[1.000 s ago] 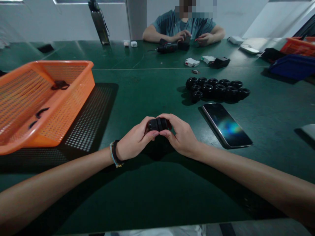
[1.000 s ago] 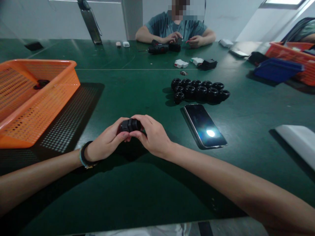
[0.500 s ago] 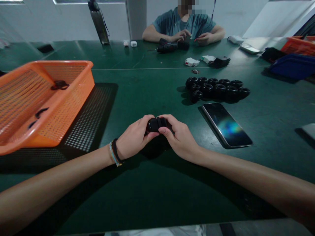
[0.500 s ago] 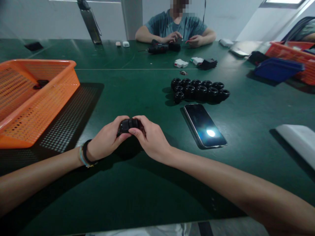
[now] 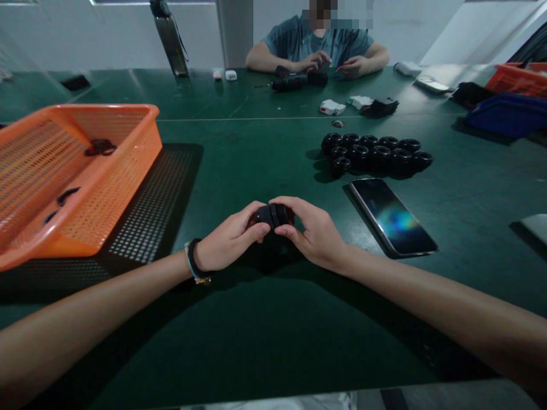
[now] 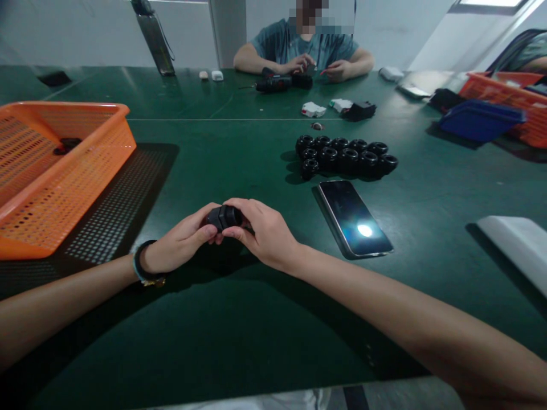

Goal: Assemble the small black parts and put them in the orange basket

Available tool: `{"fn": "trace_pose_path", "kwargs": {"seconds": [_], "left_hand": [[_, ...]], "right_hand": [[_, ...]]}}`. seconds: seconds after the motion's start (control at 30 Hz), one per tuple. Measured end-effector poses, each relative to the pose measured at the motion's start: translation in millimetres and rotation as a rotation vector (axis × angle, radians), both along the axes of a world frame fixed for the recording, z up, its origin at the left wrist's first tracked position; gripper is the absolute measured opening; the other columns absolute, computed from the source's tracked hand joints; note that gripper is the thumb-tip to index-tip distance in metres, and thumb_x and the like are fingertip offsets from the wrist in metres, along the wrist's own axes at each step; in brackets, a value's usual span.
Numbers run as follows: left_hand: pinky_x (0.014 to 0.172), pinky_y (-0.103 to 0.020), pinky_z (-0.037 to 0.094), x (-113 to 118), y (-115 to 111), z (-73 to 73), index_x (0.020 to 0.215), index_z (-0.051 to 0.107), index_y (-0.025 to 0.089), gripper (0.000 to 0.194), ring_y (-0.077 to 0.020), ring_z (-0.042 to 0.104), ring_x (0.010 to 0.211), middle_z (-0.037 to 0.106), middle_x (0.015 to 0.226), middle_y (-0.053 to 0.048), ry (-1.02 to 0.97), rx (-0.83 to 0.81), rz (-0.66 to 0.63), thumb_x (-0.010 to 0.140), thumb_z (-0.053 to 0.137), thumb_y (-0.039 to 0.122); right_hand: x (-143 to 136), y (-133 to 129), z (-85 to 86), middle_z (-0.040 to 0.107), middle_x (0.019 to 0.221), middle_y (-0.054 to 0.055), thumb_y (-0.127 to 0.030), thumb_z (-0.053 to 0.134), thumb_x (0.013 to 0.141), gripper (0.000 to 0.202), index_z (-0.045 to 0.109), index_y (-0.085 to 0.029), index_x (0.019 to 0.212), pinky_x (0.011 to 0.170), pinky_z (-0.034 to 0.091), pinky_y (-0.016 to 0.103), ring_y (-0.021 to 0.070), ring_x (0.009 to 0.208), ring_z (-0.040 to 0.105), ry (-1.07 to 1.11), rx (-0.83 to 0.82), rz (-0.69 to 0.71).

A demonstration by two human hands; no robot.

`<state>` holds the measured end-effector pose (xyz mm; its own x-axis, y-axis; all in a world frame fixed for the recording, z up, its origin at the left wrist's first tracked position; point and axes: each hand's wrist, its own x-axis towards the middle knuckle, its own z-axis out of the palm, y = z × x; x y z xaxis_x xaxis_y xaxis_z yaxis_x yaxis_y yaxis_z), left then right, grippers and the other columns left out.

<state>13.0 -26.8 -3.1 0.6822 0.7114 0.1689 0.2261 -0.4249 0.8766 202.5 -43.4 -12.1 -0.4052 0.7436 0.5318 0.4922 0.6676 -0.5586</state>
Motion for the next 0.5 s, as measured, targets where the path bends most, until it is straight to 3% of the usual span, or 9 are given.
{"fn": "trace_pose_path", "kwargs": {"seconds": [0.2, 0.33, 0.5], "left_hand": [[0.058, -0.023, 0.043, 4, -5, 1.3, 0.098, 0.041, 0.016, 0.021, -0.0111, 0.051, 0.060, 0.052, 0.071, 0.001, -0.011, -0.083, -0.005, 0.091, 0.038, 0.035], [0.061, -0.026, 0.044, 4, -12, 2.4, 0.103, 0.045, 0.014, 0.025, -0.0134, 0.053, 0.063, 0.054, 0.073, 0.000, 0.072, 0.069, 0.114, 0.091, 0.038, 0.035], [0.070, -0.029, 0.048, 2, -16, 0.7, 0.109, 0.044, 0.014, 0.032, -0.0176, 0.060, 0.079, 0.061, 0.096, -0.008, 0.136, 0.232, 0.172, 0.093, 0.038, 0.042]], "right_hand": [[0, -1, -2.7, 0.067, 0.096, 0.010, -0.058, 0.032, 0.092, 0.050, 0.054, -0.017, 0.107, 0.072, 0.051, 0.031, 0.0182, 0.080, 0.063, -0.022, 0.057, -0.006], [-3, -4, -1.4, 0.066, 0.098, 0.011, -0.058, 0.033, 0.091, 0.049, 0.053, -0.017, 0.107, 0.074, 0.051, 0.032, 0.0201, 0.087, 0.063, -0.001, 0.017, -0.019], [-6, -9, 0.2, 0.065, 0.088, 0.008, -0.059, 0.034, 0.091, 0.048, 0.053, -0.017, 0.105, 0.063, 0.050, 0.030, 0.0174, 0.072, 0.062, 0.042, -0.094, -0.041]]}}
